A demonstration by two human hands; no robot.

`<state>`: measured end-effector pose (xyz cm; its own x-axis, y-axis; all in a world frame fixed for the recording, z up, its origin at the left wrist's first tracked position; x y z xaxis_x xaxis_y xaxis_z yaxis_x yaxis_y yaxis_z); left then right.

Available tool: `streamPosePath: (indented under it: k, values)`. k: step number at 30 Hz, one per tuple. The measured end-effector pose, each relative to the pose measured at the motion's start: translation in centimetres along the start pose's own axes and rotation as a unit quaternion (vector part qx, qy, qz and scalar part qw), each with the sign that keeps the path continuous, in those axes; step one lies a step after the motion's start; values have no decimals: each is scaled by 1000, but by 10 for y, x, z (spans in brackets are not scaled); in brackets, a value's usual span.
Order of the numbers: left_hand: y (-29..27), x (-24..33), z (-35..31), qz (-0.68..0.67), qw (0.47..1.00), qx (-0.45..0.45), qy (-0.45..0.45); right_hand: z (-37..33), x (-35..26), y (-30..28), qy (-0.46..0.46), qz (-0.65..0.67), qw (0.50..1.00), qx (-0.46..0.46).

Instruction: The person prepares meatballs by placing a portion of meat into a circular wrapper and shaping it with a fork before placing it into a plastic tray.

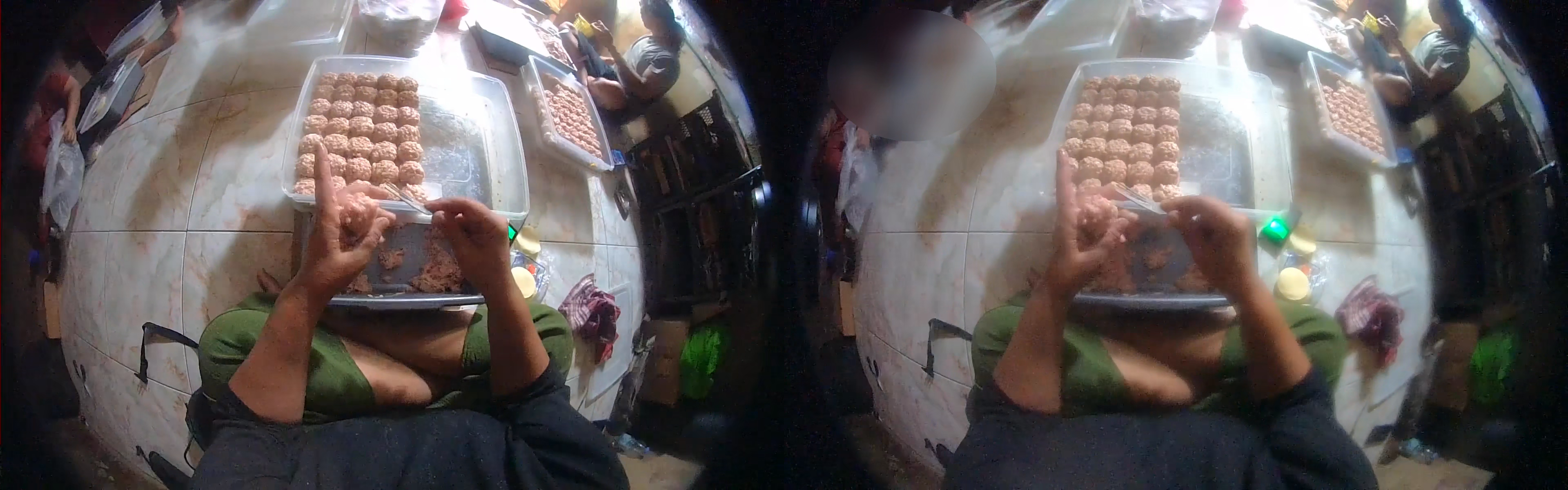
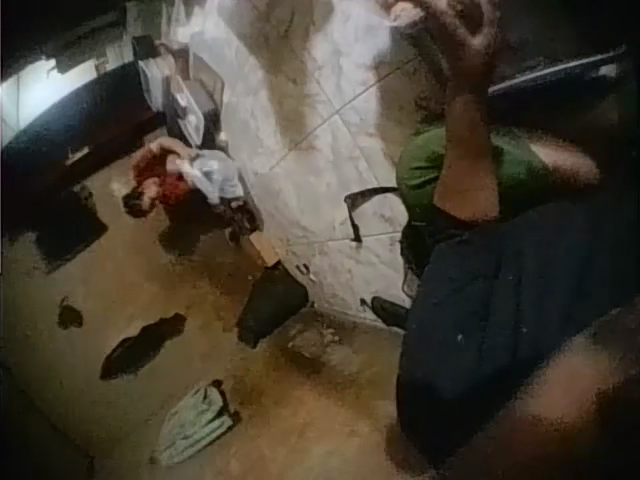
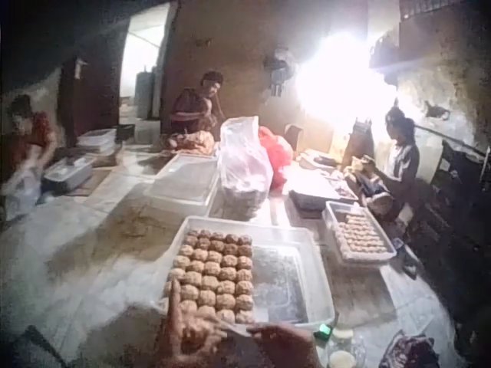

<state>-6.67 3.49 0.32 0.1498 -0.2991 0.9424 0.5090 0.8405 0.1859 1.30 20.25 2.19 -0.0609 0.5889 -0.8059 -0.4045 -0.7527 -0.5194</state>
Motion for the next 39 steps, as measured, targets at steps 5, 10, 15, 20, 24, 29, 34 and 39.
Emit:
streamPosePath:
  k: [5, 10, 15, 20, 24, 29, 34, 39]
  values:
    - [-2, 16, 0, 117, 992, -10, 46, -13, -8, 31, 10, 45, 997, -62]
    - [-6, 5, 2, 123, 989, -29, 77, -10, -40, 16, -139, -59, 987, 45]
    - [-4, -2, 2, 37, 998, -30, -47, -7, -47, 17, -199, -112, 973, 12]
    - [0, 8, -1, 68, 998, -13, 8, 0, -37, -1, -171, -38, 985, 7]
    - [-3, 5, 1, 67, 997, -43, 17, -1, -32, 15, -152, -77, 985, -23]
    - [4, 6, 2, -41, 998, -49, 5, 1, -2, 1, -27, -27, 999, 8]
    - [3, 5, 4, -112, 994, -16, 2, -11, 7, 16, 57, 48, 997, -21]
    - [-9, 15, 3, 85, 994, -6, 69, -23, 3, 41, 97, 134, 984, -59]
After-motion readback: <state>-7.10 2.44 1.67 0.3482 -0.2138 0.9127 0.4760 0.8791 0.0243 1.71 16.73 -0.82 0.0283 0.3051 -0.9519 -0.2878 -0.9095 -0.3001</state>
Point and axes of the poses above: each hand's wrist, its own z-axis towards the middle knuckle, its own y-axis out of the palm, x = y × z, the point moved 8 cm from there along z, towards the middle knuckle, and after that the axes turned 10 degrees about -z, right-handed, at the moved point
